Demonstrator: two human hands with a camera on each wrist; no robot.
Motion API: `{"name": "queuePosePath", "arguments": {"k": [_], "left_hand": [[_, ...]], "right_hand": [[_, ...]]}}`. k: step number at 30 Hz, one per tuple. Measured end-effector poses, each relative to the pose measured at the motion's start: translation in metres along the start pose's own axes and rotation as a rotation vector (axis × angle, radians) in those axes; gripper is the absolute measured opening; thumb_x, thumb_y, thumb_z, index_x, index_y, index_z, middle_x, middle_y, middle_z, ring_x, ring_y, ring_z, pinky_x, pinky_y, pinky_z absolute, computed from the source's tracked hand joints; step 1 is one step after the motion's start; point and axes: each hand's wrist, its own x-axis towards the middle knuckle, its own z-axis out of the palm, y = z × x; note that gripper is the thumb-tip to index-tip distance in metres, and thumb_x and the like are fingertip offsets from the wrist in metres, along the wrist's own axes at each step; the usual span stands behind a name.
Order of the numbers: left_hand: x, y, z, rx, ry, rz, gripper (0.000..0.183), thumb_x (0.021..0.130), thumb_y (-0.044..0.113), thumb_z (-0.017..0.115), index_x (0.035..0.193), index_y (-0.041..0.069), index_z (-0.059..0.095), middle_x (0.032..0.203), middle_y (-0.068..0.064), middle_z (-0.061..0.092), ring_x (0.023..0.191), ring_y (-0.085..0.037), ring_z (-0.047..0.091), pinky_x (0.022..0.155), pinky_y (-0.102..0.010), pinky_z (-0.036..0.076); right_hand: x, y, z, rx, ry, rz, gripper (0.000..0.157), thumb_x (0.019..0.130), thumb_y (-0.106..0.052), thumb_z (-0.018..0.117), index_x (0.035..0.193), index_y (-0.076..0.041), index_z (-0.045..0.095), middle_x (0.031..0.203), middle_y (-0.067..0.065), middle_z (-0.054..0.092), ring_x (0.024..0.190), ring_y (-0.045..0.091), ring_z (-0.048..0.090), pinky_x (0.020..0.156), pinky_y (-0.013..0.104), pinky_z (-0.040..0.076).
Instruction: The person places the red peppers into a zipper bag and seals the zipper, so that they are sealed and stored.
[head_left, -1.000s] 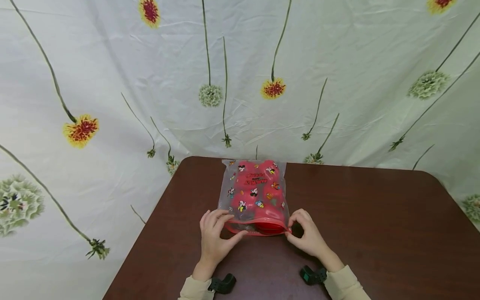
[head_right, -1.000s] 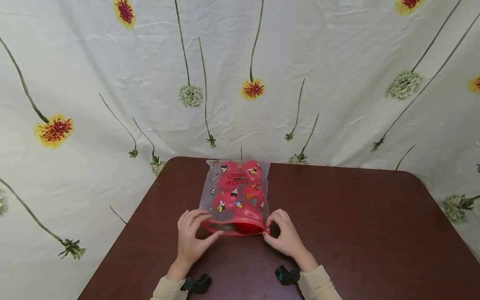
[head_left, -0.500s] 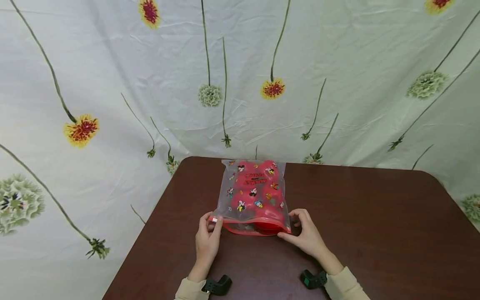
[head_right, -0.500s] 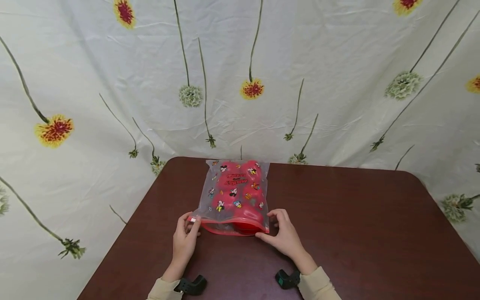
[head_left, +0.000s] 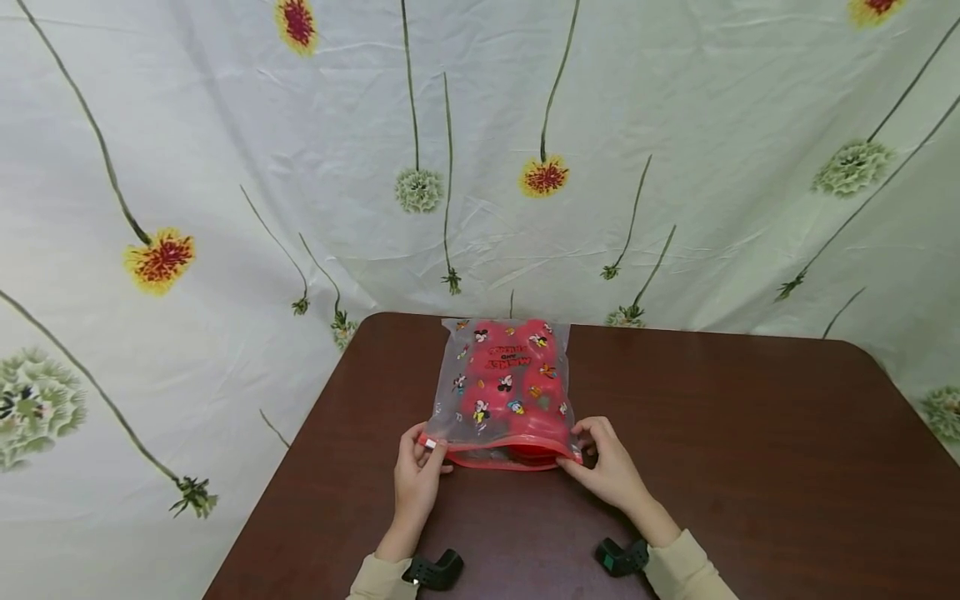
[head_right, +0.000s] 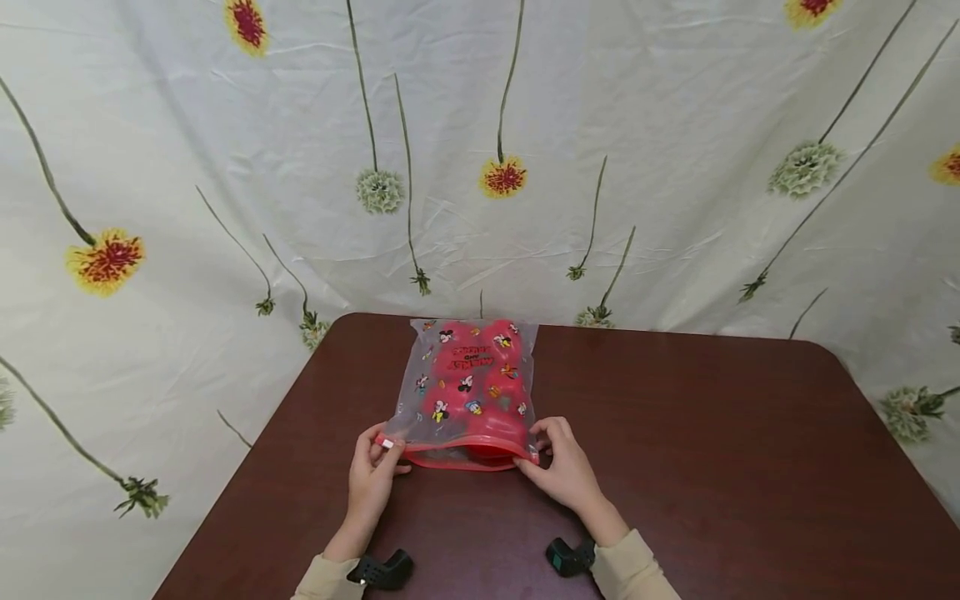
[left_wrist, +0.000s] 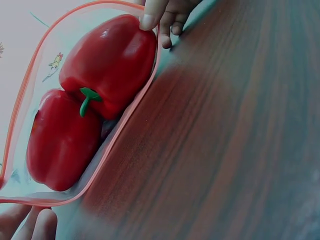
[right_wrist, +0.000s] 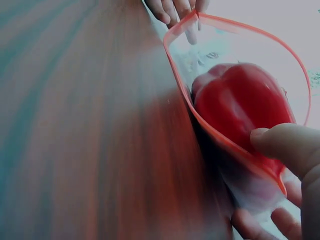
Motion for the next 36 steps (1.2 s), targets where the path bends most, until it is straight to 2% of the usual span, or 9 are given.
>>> {"name": "queuePosePath", "arguments": {"k": [6, 11, 12, 17, 24, 29, 32, 36], "left_hand": [[0.000, -0.002, 0.000, -0.022, -0.017, 0.023, 0.042, 0.090, 0.001, 0.057, 0.128, -0.007, 0.039, 0.110, -0.029, 0.059, 0.073, -0.011, 0.061, 0.057, -0.026, 0.054], [0.000, -0.002, 0.000, -0.039, -0.028, 0.006, 0.043, 0.090, 0.001, 0.057, 0.129, -0.005, 0.039, 0.111, -0.027, 0.059, 0.075, -0.012, 0.062, 0.058, -0.026, 0.055], [-0.001, 0.002, -0.001, -0.038, -0.034, -0.003, 0.043, 0.091, 0.000, 0.057, 0.129, -0.005, 0.039, 0.111, -0.027, 0.059, 0.075, -0.014, 0.062, 0.059, -0.027, 0.055], [0.000, 0.005, -0.001, -0.061, -0.059, -0.026, 0.045, 0.090, -0.003, 0.056, 0.131, -0.005, 0.037, 0.110, -0.029, 0.059, 0.077, -0.018, 0.062, 0.059, -0.029, 0.055], [0.003, -0.006, -0.001, -0.103, -0.061, 0.063, 0.047, 0.089, -0.006, 0.055, 0.132, -0.008, 0.034, 0.104, -0.033, 0.058, 0.072, -0.012, 0.062, 0.056, -0.027, 0.055], [0.003, -0.006, -0.002, -0.131, -0.054, 0.089, 0.052, 0.089, -0.010, 0.052, 0.135, -0.003, 0.030, 0.098, -0.033, 0.056, 0.069, -0.013, 0.062, 0.056, -0.027, 0.055], [0.003, -0.006, -0.002, -0.126, -0.067, 0.084, 0.042, 0.091, -0.009, 0.051, 0.130, -0.003, 0.037, 0.102, -0.032, 0.056, 0.071, -0.013, 0.062, 0.057, -0.029, 0.055], [0.002, -0.005, -0.001, -0.089, -0.090, 0.080, 0.023, 0.094, -0.005, 0.047, 0.116, -0.010, 0.053, 0.108, -0.030, 0.055, 0.076, -0.010, 0.061, 0.060, -0.030, 0.056]], "right_hand": [[0.003, -0.008, 0.006, -0.037, -0.008, 0.099, 0.061, 0.068, -0.035, 0.084, 0.109, -0.012, 0.046, 0.106, 0.001, 0.045, 0.082, 0.013, 0.055, 0.063, 0.026, 0.048], [0.005, -0.011, 0.009, -0.023, -0.013, 0.150, 0.060, 0.068, -0.035, 0.084, 0.108, -0.010, 0.046, 0.099, 0.002, 0.049, 0.081, 0.014, 0.053, 0.063, 0.027, 0.047], [0.006, -0.011, 0.010, -0.020, -0.015, 0.159, 0.059, 0.068, -0.034, 0.084, 0.108, -0.011, 0.047, 0.097, 0.002, 0.050, 0.080, 0.014, 0.053, 0.063, 0.027, 0.046], [0.008, -0.010, 0.011, -0.016, -0.009, 0.170, 0.055, 0.068, -0.034, 0.083, 0.106, -0.012, 0.049, 0.090, 0.000, 0.051, 0.077, 0.013, 0.050, 0.062, 0.026, 0.045], [0.011, -0.009, 0.013, -0.053, 0.009, 0.148, 0.041, 0.071, -0.030, 0.082, 0.095, -0.013, 0.053, 0.077, -0.005, 0.048, 0.066, 0.011, 0.045, 0.056, 0.024, 0.038], [0.010, -0.009, 0.013, -0.049, 0.009, 0.166, 0.046, 0.069, -0.032, 0.083, 0.097, -0.012, 0.053, 0.084, -0.003, 0.050, 0.072, 0.012, 0.048, 0.060, 0.026, 0.042], [0.009, -0.010, 0.013, -0.027, 0.014, 0.188, 0.054, 0.068, -0.035, 0.083, 0.103, -0.011, 0.051, 0.092, -0.001, 0.051, 0.079, 0.013, 0.050, 0.066, 0.029, 0.046], [0.007, -0.011, 0.013, -0.012, 0.015, 0.192, 0.059, 0.068, -0.038, 0.083, 0.108, -0.011, 0.049, 0.096, 0.000, 0.051, 0.082, 0.014, 0.050, 0.068, 0.030, 0.047]]}}
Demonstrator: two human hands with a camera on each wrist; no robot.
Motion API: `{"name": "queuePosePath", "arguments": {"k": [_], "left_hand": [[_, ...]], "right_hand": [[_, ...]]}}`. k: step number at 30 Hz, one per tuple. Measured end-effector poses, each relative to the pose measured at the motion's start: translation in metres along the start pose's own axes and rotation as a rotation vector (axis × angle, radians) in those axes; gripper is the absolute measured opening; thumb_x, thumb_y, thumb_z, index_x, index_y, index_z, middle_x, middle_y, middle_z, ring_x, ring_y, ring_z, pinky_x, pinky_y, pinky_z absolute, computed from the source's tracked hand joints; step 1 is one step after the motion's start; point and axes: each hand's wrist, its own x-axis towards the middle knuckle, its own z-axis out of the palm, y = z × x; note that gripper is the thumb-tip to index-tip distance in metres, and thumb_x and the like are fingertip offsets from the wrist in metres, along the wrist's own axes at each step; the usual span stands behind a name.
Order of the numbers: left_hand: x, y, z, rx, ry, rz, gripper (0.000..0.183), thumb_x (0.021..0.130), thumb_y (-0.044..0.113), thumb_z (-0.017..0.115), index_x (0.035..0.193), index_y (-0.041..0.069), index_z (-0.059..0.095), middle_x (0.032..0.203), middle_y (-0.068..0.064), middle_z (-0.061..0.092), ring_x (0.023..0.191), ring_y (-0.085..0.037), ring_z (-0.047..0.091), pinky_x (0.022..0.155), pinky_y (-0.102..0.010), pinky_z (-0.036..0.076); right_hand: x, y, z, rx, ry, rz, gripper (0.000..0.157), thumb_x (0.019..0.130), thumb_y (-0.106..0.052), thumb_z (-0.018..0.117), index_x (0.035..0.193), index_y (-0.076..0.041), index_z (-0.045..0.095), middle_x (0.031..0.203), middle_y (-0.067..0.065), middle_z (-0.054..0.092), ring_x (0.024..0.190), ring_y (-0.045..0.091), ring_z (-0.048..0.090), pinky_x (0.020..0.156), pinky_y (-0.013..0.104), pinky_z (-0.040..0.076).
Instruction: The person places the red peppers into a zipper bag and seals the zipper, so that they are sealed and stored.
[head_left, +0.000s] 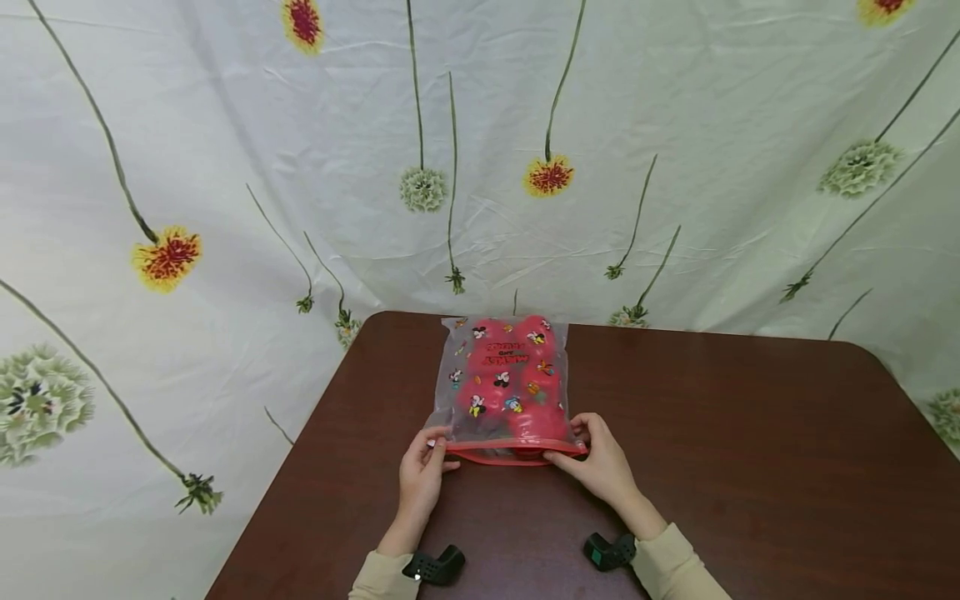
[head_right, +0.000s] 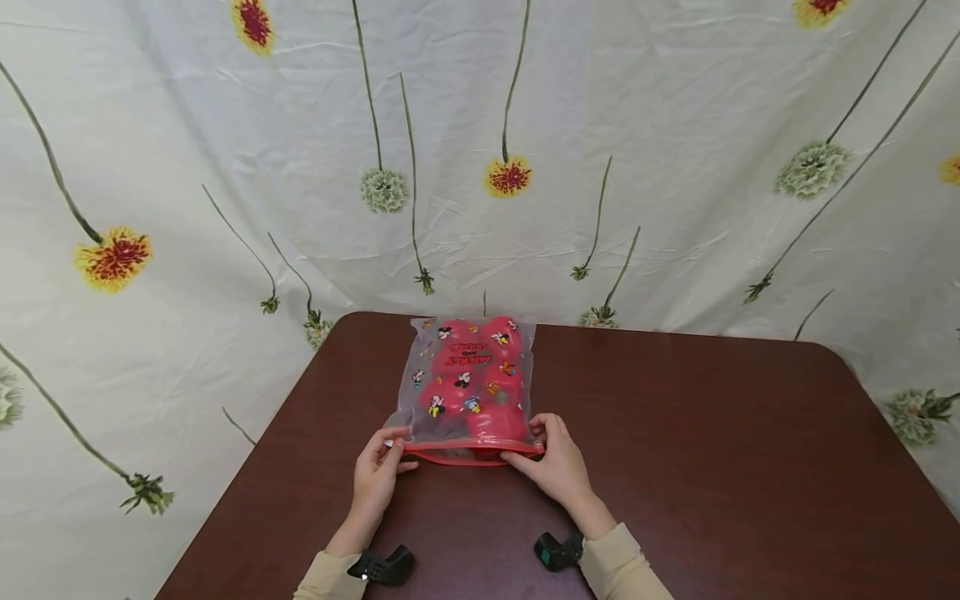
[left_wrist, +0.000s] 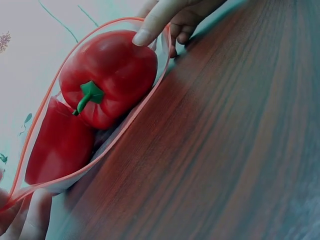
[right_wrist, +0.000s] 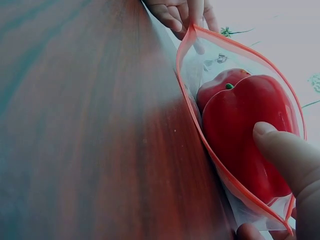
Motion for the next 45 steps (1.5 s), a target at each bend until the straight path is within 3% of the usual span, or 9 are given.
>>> {"name": "queuePosePath", "arguments": {"k": [4, 8, 12, 16, 21, 27, 35, 39, 45], "left_hand": [[-0.001, 0.001, 0.001, 0.016, -0.005, -0.019, 0.022, 0.095, 0.001, 0.049, 0.111, -0.011, 0.058, 0.110, -0.027, 0.054, 0.077, -0.011, 0.061, 0.062, -0.031, 0.056], [-0.002, 0.002, 0.003, 0.055, 0.008, -0.062, 0.028, 0.090, 0.009, 0.062, 0.114, -0.005, 0.058, 0.106, -0.023, 0.055, 0.070, -0.018, 0.064, 0.061, -0.031, 0.056], [-0.003, 0.002, 0.004, 0.136, 0.019, -0.090, 0.040, 0.081, 0.016, 0.074, 0.114, 0.002, 0.057, 0.104, -0.018, 0.058, 0.065, -0.021, 0.066, 0.060, -0.027, 0.055], [-0.004, 0.001, 0.006, 0.170, 0.037, -0.096, 0.045, 0.076, 0.016, 0.078, 0.114, 0.005, 0.057, 0.098, -0.017, 0.063, 0.060, -0.016, 0.065, 0.057, -0.024, 0.053], [-0.004, 0.001, 0.008, 0.117, 0.056, -0.091, 0.049, 0.075, 0.006, 0.078, 0.116, 0.000, 0.054, 0.097, -0.019, 0.061, 0.060, -0.012, 0.063, 0.056, -0.024, 0.052], [-0.003, 0.002, 0.012, 0.013, 0.100, -0.083, 0.050, 0.073, -0.005, 0.075, 0.117, -0.005, 0.051, 0.105, -0.023, 0.057, 0.062, -0.009, 0.063, 0.056, -0.023, 0.052], [-0.002, 0.006, 0.017, -0.073, 0.161, -0.089, 0.050, 0.071, -0.014, 0.072, 0.116, -0.008, 0.050, 0.113, -0.023, 0.053, 0.059, -0.006, 0.060, 0.054, -0.020, 0.050], [-0.002, 0.007, 0.017, -0.087, 0.173, -0.103, 0.051, 0.071, -0.015, 0.072, 0.116, -0.008, 0.050, 0.113, -0.023, 0.052, 0.058, -0.006, 0.059, 0.054, -0.019, 0.050], [-0.002, 0.005, 0.018, -0.087, 0.173, -0.113, 0.051, 0.070, -0.016, 0.071, 0.116, -0.006, 0.050, 0.104, -0.021, 0.052, 0.057, -0.006, 0.059, 0.055, -0.019, 0.051]], "right_hand": [[0.000, 0.000, 0.000, -0.002, -0.008, -0.017, 0.059, 0.067, -0.038, 0.083, 0.109, -0.012, 0.050, 0.095, -0.001, 0.050, 0.081, 0.013, 0.048, 0.067, 0.028, 0.046], [-0.001, 0.000, -0.001, 0.012, -0.023, -0.019, 0.059, 0.068, -0.040, 0.082, 0.109, -0.012, 0.051, 0.093, -0.002, 0.049, 0.080, 0.014, 0.047, 0.066, 0.027, 0.044], [-0.001, 0.000, 0.000, 0.055, -0.013, 0.004, 0.045, 0.078, -0.038, 0.075, 0.108, -0.012, 0.053, 0.094, -0.001, 0.052, 0.081, 0.014, 0.049, 0.068, 0.027, 0.045], [0.000, 0.000, 0.001, 0.097, 0.019, 0.039, 0.032, 0.085, -0.035, 0.068, 0.102, -0.012, 0.055, 0.090, -0.001, 0.054, 0.079, 0.014, 0.053, 0.067, 0.027, 0.045], [0.001, -0.001, 0.002, 0.146, 0.029, 0.093, 0.037, 0.078, -0.033, 0.076, 0.099, -0.011, 0.055, 0.081, 0.001, 0.051, 0.069, 0.014, 0.048, 0.060, 0.025, 0.042], [0.004, -0.005, 0.001, 0.378, 0.019, 0.154, 0.037, 0.075, -0.015, 0.079, 0.099, -0.004, 0.054, 0.089, 0.009, 0.054, 0.058, 0.009, 0.046, 0.053, 0.021, 0.038], [0.004, -0.024, -0.009, 0.547, -0.020, 0.256, 0.031, 0.076, 0.005, 0.073, 0.097, 0.008, 0.051, 0.085, 0.013, 0.055, 0.063, 0.008, 0.053, 0.058, 0.018, 0.045], [0.003, -0.038, -0.016, 0.549, -0.035, 0.250, 0.030, 0.076, 0.009, 0.070, 0.095, 0.012, 0.048, 0.080, 0.012, 0.052, 0.059, 0.007, 0.048, 0.055, 0.017, 0.042], [0.007, -0.033, -0.011, 0.479, -0.053, 0.191, 0.026, 0.073, 0.008, 0.071, 0.091, 0.008, 0.052, 0.076, 0.009, 0.050, 0.056, 0.009, 0.042, 0.050, 0.019, 0.035]]}}
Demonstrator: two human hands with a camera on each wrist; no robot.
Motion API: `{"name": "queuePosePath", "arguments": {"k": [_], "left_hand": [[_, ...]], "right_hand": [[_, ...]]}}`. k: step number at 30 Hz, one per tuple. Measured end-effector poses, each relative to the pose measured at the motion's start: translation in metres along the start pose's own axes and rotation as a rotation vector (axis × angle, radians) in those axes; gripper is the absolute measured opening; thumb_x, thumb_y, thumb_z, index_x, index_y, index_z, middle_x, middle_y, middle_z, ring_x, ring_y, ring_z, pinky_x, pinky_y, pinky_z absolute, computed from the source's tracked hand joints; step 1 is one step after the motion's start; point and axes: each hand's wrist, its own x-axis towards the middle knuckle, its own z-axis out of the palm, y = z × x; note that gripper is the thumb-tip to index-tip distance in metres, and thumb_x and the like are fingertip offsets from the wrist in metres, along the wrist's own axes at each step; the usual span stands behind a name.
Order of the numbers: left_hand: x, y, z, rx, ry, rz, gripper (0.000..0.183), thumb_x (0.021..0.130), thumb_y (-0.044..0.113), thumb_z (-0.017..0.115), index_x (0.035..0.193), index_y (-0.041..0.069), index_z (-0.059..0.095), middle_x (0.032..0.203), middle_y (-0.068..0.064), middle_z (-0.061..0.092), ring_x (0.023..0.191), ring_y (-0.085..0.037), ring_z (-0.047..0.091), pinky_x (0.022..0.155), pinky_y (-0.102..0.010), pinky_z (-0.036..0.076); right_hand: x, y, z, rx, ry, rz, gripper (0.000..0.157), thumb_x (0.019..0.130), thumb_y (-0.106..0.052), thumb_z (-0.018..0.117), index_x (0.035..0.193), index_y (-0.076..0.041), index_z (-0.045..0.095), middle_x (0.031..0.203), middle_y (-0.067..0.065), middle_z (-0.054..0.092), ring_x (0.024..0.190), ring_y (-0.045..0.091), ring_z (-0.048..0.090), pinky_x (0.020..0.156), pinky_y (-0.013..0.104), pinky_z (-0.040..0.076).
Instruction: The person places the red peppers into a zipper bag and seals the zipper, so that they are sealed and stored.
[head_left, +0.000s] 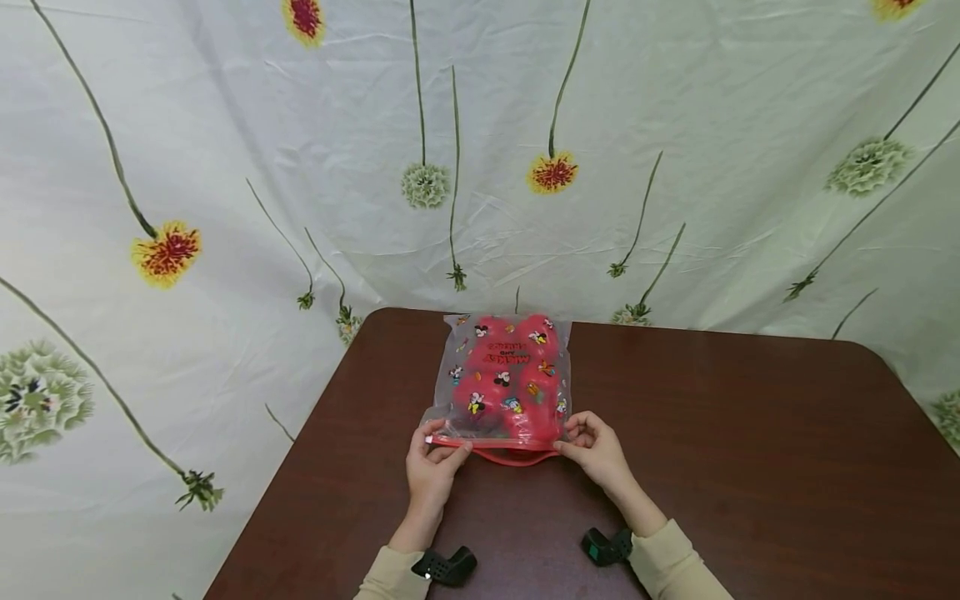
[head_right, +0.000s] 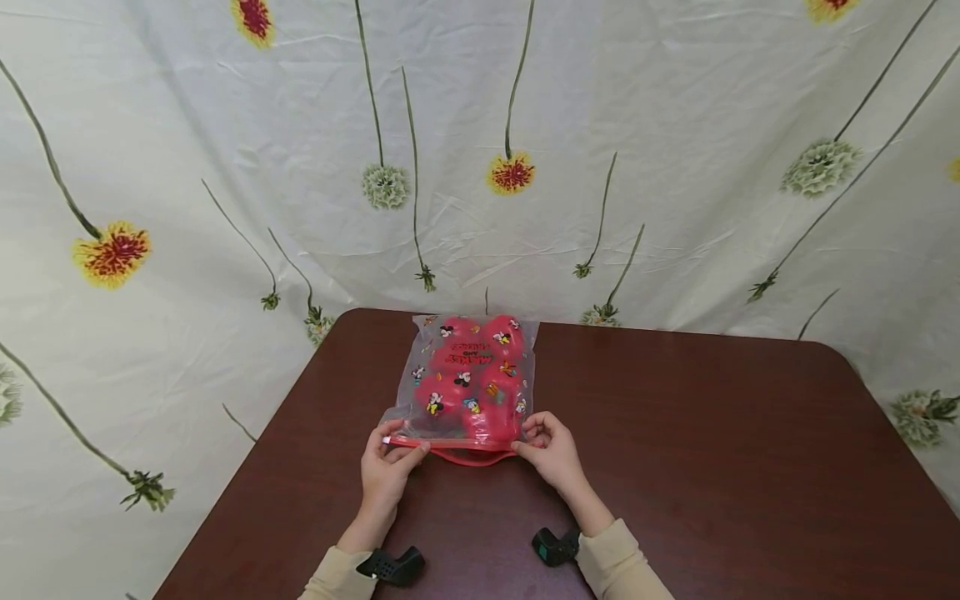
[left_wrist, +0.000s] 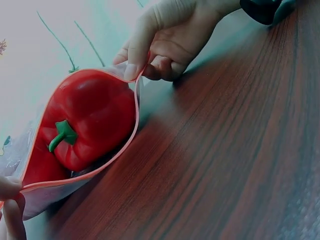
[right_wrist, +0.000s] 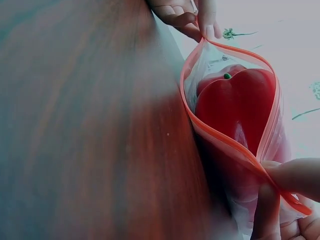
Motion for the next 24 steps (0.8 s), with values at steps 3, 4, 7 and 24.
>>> {"name": "queuePosePath", "arguments": {"k": [3, 4, 7, 24], "left_hand": [[0.000, -0.001, 0.001, -0.004, 0.003, 0.002, 0.051, 0.070, -0.017, 0.071, 0.115, -0.007, 0.050, 0.105, -0.021, 0.052, 0.058, -0.006, 0.059, 0.056, -0.019, 0.051], [0.000, -0.001, 0.001, -0.008, 0.005, 0.000, 0.051, 0.070, -0.017, 0.071, 0.115, -0.007, 0.050, 0.105, -0.021, 0.052, 0.058, -0.006, 0.059, 0.056, -0.019, 0.051], [0.000, -0.002, 0.002, -0.019, 0.009, 0.002, 0.051, 0.070, -0.017, 0.071, 0.115, -0.007, 0.050, 0.107, -0.019, 0.053, 0.059, -0.006, 0.059, 0.057, -0.019, 0.051], [-0.002, -0.002, 0.003, -0.027, 0.021, 0.036, 0.053, 0.072, -0.015, 0.071, 0.120, -0.007, 0.049, 0.100, -0.023, 0.055, 0.060, -0.008, 0.060, 0.057, -0.020, 0.052]], "right_hand": [[-0.003, -0.009, 0.002, -0.046, -0.005, -0.035, 0.022, 0.073, 0.010, 0.070, 0.089, 0.008, 0.055, 0.074, 0.012, 0.049, 0.056, 0.010, 0.041, 0.050, 0.018, 0.034], [-0.002, -0.008, 0.003, -0.064, -0.003, -0.046, 0.021, 0.073, 0.010, 0.070, 0.088, 0.008, 0.056, 0.074, 0.012, 0.049, 0.057, 0.011, 0.041, 0.050, 0.018, 0.034], [0.001, 0.003, 0.003, -0.091, 0.008, -0.044, 0.019, 0.072, 0.008, 0.072, 0.087, 0.006, 0.060, 0.073, 0.009, 0.049, 0.057, 0.010, 0.041, 0.051, 0.018, 0.034], [0.001, 0.011, 0.004, -0.084, 0.027, -0.058, 0.024, 0.073, 0.009, 0.071, 0.090, 0.002, 0.055, 0.082, 0.011, 0.050, 0.056, 0.011, 0.045, 0.050, 0.018, 0.038]]}}
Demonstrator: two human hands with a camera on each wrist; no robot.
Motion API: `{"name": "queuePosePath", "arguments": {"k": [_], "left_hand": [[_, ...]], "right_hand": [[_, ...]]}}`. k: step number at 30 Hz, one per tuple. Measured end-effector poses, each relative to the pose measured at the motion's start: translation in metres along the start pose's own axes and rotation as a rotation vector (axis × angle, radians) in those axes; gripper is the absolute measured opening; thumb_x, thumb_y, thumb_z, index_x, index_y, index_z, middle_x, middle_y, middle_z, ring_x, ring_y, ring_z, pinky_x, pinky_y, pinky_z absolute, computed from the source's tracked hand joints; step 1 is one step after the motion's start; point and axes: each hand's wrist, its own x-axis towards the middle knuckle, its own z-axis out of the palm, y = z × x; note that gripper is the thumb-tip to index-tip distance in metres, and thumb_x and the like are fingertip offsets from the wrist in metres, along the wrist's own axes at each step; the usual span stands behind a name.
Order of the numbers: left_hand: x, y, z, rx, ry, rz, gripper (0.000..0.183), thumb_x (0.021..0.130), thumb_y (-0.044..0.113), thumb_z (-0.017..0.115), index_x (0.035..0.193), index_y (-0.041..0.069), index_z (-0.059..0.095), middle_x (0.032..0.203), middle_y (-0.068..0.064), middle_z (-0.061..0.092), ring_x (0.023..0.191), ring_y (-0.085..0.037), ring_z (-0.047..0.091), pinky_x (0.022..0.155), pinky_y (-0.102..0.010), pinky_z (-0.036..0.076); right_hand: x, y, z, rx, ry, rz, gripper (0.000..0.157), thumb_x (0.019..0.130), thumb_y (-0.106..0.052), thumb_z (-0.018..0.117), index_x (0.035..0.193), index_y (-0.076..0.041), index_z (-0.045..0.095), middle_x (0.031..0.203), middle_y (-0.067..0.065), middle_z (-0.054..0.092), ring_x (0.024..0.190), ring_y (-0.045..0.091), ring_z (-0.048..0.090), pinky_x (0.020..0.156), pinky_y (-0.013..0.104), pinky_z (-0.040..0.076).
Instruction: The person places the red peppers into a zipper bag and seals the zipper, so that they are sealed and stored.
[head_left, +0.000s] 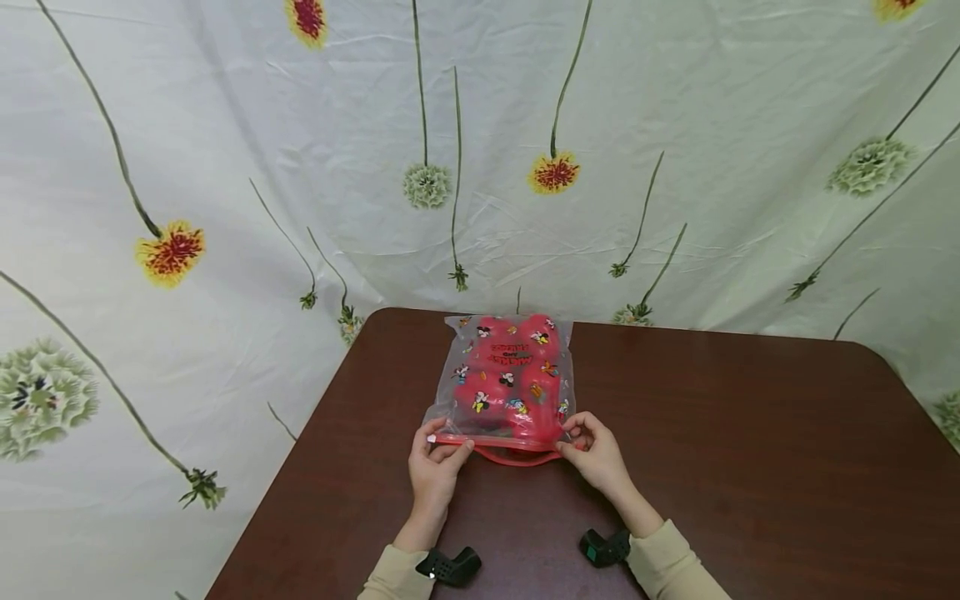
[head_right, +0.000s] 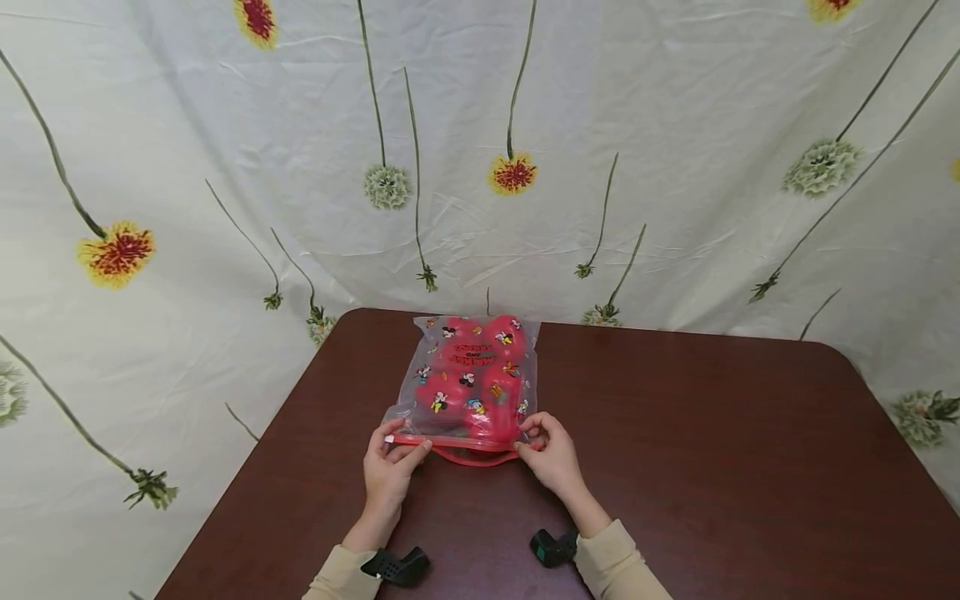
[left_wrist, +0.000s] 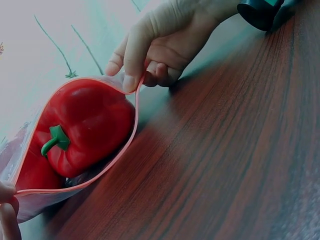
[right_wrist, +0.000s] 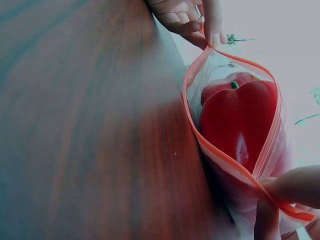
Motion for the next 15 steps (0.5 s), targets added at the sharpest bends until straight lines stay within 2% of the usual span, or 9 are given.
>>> {"name": "queuePosePath", "arguments": {"k": [5, 11, 15], "left_hand": [[0.000, -0.001, 0.000, 0.021, 0.006, -0.002, 0.051, 0.073, -0.013, 0.071, 0.120, -0.006, 0.049, 0.101, -0.022, 0.056, 0.060, -0.008, 0.060, 0.055, -0.020, 0.050], [0.001, 0.000, -0.001, 0.038, 0.020, -0.034, 0.051, 0.075, -0.012, 0.070, 0.120, -0.004, 0.048, 0.095, -0.019, 0.055, 0.060, -0.007, 0.059, 0.055, -0.020, 0.050], [0.001, 0.000, -0.001, 0.025, 0.019, -0.044, 0.052, 0.076, -0.013, 0.069, 0.121, -0.005, 0.046, 0.093, -0.018, 0.054, 0.059, -0.006, 0.058, 0.055, -0.019, 0.049]], "right_hand": [[-0.008, -0.017, -0.001, 0.023, -0.031, -0.021, 0.022, 0.075, 0.010, 0.069, 0.090, 0.006, 0.054, 0.082, 0.015, 0.051, 0.056, 0.010, 0.048, 0.051, 0.018, 0.038], [-0.010, -0.017, -0.003, 0.023, -0.053, -0.001, 0.024, 0.076, 0.008, 0.069, 0.093, 0.008, 0.051, 0.073, 0.011, 0.055, 0.058, 0.010, 0.053, 0.051, 0.019, 0.039], [-0.010, -0.016, -0.004, 0.022, -0.061, 0.019, 0.027, 0.076, 0.007, 0.070, 0.095, 0.008, 0.051, 0.067, 0.009, 0.054, 0.057, 0.010, 0.051, 0.052, 0.019, 0.037]]}}
